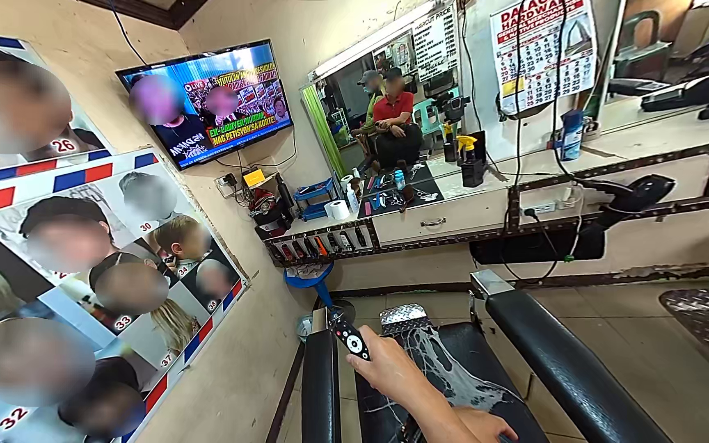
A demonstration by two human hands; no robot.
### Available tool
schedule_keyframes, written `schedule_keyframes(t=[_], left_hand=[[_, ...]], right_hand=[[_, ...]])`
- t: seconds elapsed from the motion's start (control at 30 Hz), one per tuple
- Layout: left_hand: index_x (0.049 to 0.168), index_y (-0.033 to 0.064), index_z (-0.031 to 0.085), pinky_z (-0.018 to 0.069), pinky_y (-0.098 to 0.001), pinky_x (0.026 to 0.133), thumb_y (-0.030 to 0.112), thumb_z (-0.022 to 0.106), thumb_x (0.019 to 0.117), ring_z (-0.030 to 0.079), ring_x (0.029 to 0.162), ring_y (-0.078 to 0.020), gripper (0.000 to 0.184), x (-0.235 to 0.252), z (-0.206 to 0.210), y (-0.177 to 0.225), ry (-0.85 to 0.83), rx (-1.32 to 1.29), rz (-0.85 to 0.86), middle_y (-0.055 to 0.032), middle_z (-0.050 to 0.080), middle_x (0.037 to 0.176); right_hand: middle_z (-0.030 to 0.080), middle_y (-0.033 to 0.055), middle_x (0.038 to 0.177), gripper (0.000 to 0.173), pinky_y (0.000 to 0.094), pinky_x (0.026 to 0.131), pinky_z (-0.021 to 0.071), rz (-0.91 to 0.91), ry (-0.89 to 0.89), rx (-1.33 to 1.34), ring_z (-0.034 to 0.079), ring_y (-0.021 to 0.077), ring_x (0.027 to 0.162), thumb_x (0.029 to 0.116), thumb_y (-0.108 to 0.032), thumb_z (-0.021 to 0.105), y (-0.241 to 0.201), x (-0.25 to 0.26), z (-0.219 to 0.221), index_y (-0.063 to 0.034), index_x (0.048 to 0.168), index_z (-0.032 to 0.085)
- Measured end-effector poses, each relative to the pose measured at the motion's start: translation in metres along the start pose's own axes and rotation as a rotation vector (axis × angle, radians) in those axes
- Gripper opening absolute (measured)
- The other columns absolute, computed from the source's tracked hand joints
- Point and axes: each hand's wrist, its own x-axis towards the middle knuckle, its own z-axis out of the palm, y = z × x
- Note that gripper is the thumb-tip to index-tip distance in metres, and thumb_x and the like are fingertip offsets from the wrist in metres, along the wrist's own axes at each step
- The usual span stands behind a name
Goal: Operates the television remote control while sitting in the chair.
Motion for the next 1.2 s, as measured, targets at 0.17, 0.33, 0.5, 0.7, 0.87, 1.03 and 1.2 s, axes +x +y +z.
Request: schedule_keyframes(t=[0.17, 0.33, 0.5, 0.7, 0.87, 1.03, 1.2], left_hand=[[0.151, -0.0030, 0.044, 0.0480, -0.0494, 0.102, 0.027, 0.051, 0.1092, 0.065, 0.111, -0.0377, 0.052, 0.001, -0.001, 0.000, -0.013, 0.002, 0.002, -0.0288, 0.063, 0.129], [0.149, -0.0003, 0.049, 0.0488, -0.0538, 0.101, 0.031, 0.051, 0.1088, 0.066, 0.111, -0.0386, 0.051, 0.012, 0.004, -0.017, -0.004, 0.026, 0.033, -0.0273, 0.066, 0.126], [0.148, -0.0002, 0.049, 0.0487, -0.0539, 0.100, 0.031, 0.052, 0.1087, 0.066, 0.110, -0.0381, 0.050, 0.010, 0.002, -0.016, -0.007, 0.022, 0.037, -0.0270, 0.066, 0.126], [0.148, -0.0007, 0.050, 0.0488, -0.0536, 0.100, 0.031, 0.051, 0.1088, 0.066, 0.110, -0.0378, 0.050, 0.010, 0.002, -0.017, 0.001, 0.033, 0.044, -0.0269, 0.066, 0.125], [0.150, -0.0035, 0.045, 0.0424, -0.0517, 0.110, 0.026, 0.051, 0.1094, 0.062, 0.122, -0.0396, 0.051, -0.026, -0.009, 0.021, 0.007, 0.017, -0.025, -0.0292, 0.061, 0.134], [0.148, -0.0004, 0.050, 0.0503, -0.0546, 0.100, 0.031, 0.051, 0.1088, 0.068, 0.108, -0.0379, 0.050, 0.011, 0.003, -0.021, 0.002, 0.006, 0.050, -0.0270, 0.066, 0.126], [0.149, 0.0005, 0.049, 0.0499, -0.0546, 0.100, 0.031, 0.051, 0.1089, 0.068, 0.109, -0.0383, 0.050, 0.008, 0.002, -0.014, 0.004, -0.008, 0.010, -0.0275, 0.065, 0.128]], right_hand=[[0.069, 0.0106, 0.094, 0.042, 0.0446, 0.076, 0.0588, -0.007, 0.004, 0.001, 0.071, 0.0249, 0.079, 0.1003, -0.041, 0.063, 0.000, 0.000, 0.001, -0.0108, 0.128, 0.055], [0.069, 0.0107, 0.096, 0.043, 0.0447, 0.077, 0.0590, 0.006, -0.004, -0.016, 0.071, 0.0248, 0.082, 0.1000, -0.042, 0.063, 0.000, 0.001, 0.002, -0.0116, 0.129, 0.054], [0.069, 0.0104, 0.096, 0.043, 0.0445, 0.077, 0.0588, -0.002, -0.005, -0.017, 0.071, 0.0247, 0.081, 0.1000, -0.042, 0.063, 0.001, 0.002, 0.004, -0.0116, 0.129, 0.054], [0.069, 0.0109, 0.096, 0.043, 0.0446, 0.077, 0.0592, 0.000, -0.016, -0.017, 0.072, 0.0251, 0.081, 0.1002, -0.042, 0.063, 0.001, 0.002, 0.005, -0.0117, 0.130, 0.054], [0.069, 0.0112, 0.095, 0.041, 0.0445, 0.077, 0.0589, -0.004, -0.017, -0.028, 0.071, 0.0250, 0.080, 0.1009, -0.041, 0.062, -0.001, 0.001, 0.004, -0.0102, 0.127, 0.054], [0.069, 0.0107, 0.095, 0.042, 0.0447, 0.077, 0.0591, -0.002, -0.021, -0.029, 0.071, 0.0251, 0.080, 0.1006, -0.042, 0.062, 0.001, 0.002, 0.004, -0.0113, 0.128, 0.054], [0.069, 0.0116, 0.097, 0.044, 0.0457, 0.079, 0.0583, -0.005, -0.015, -0.036, 0.071, 0.0262, 0.083, 0.1007, -0.042, 0.062, 0.000, 0.002, 0.003, -0.0106, 0.131, 0.054]])
